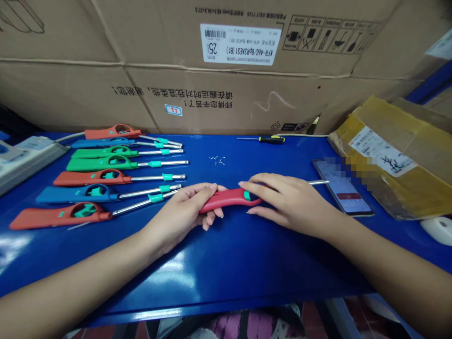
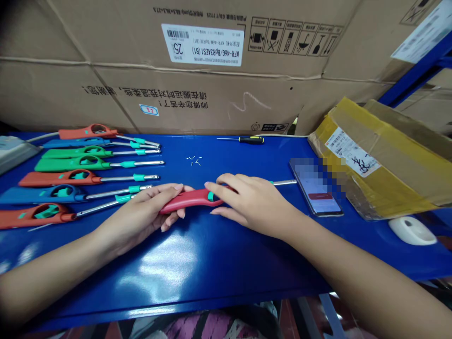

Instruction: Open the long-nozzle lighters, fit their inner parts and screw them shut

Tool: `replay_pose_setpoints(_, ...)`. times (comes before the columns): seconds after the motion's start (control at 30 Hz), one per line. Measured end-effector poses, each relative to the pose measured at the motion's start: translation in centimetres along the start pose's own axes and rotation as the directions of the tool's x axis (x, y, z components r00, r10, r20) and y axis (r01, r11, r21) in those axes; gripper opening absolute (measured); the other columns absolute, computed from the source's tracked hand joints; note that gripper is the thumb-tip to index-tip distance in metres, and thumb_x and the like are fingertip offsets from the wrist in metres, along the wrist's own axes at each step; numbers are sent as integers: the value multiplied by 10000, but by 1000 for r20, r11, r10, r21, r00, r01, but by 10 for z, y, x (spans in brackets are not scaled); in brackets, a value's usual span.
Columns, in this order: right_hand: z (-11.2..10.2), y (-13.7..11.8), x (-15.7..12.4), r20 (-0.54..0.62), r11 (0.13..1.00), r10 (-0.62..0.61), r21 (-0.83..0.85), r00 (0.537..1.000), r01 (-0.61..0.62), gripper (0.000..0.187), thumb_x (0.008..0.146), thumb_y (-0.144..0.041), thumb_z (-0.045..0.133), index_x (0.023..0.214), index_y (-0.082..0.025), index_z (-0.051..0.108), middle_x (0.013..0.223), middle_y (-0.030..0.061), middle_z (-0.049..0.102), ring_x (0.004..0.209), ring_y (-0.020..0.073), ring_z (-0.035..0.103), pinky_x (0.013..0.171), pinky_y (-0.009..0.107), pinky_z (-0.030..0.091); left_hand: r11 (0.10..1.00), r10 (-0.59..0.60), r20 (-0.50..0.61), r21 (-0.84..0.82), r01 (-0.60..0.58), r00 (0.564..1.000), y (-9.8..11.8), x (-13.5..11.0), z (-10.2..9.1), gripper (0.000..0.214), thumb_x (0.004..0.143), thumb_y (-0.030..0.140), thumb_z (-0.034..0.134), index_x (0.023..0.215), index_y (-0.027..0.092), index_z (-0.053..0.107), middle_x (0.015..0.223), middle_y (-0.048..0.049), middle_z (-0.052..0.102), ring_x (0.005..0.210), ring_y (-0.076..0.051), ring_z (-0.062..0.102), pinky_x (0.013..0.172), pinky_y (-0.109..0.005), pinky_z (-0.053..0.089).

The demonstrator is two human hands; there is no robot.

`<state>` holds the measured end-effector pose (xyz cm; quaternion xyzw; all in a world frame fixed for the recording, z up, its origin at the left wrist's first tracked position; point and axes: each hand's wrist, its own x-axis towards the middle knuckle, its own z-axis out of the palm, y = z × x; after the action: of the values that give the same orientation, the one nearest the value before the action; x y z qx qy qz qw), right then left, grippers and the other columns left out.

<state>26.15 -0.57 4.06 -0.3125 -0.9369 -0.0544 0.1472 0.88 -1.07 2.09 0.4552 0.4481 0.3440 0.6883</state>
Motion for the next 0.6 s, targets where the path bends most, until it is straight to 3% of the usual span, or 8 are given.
replay_pose_setpoints(0.1,4,0,-1,-39,998,-30,-54,999,28,327,1045,-295,452,1281,-203,659,1149,95,740,952,217,721,722,328,561,999,40,60,29,-42,997,-2,-2,1,363,1022,430,519,1161,138,684,722,-59,725,535,-112,643,487,-195,551)
replay_pose_setpoints(0.17,4,3,-2,-57,1000,15,-6,998,-16,309,1041,-269,463,1251,-205,681,1125,79,752,937,194,724,722,305,555,939,240,84,232,-253,967,-1,-4,-2,370,1008,437,549,1209,154,678,823,-74,755,647,-149,708,591,-248,613)
replay_pose_setpoints(0.2,4,4,-3,-57,999,45,26,997,-44,305,1037,-268,474,1251,-204,682,1124,74,753,938,186,725,727,297,554,844,369,124,371,-387,921,0,-5,-4,350,986,418,598,1218,169,682,913,-82,767,742,-168,735,659,-268,632)
replay_pose_setpoints(0.27,3,7,-4,-45,993,90,81,995,-86,305,1034,-268,491,1267,-206,677,1136,65,751,955,175,724,747,287,553,533,580,252,602,-595,775,0,-5,-9,301,941,316,683,1217,196,695,1098,-82,759,949,-193,740,815,-294,634)
replay_pose_setpoints(0.33,2,7,-4,-50,990,83,115,995,-76,315,1032,-288,506,1288,-199,666,1156,64,750,983,176,723,782,288,555,264,671,362,700,-664,647,-1,-6,-13,282,930,219,693,1211,200,694,1186,-73,743,1073,-195,714,938,-305,601)
replay_pose_setpoints(0.37,2,6,-4,-55,990,62,128,997,-55,325,1028,-311,520,1296,-194,660,1169,64,751,1002,180,723,803,291,557,190,685,398,712,-676,611,-2,-6,-14,274,937,190,678,1212,192,688,1171,-70,750,1081,-188,713,968,-305,589)
replay_pose_setpoints(0.47,6,-2,-2,-63,990,8,144,998,2,344,1021,-354,538,1292,-180,657,1200,51,759,1038,193,730,838,304,564,127,694,450,692,-711,562,-6,-7,-13,270,939,160,669,1209,164,676,1147,-76,761,1063,-174,723,974,-281,588)
replay_pose_setpoints(0.6,12,-14,0,-126,992,36,126,991,-20,268,1023,-287,532,1178,-154,707,1120,30,793,932,185,759,773,303,575,152,706,432,682,-715,562,-8,-10,-8,279,920,134,680,1199,144,685,1128,-79,772,1032,-160,737,955,-242,593)
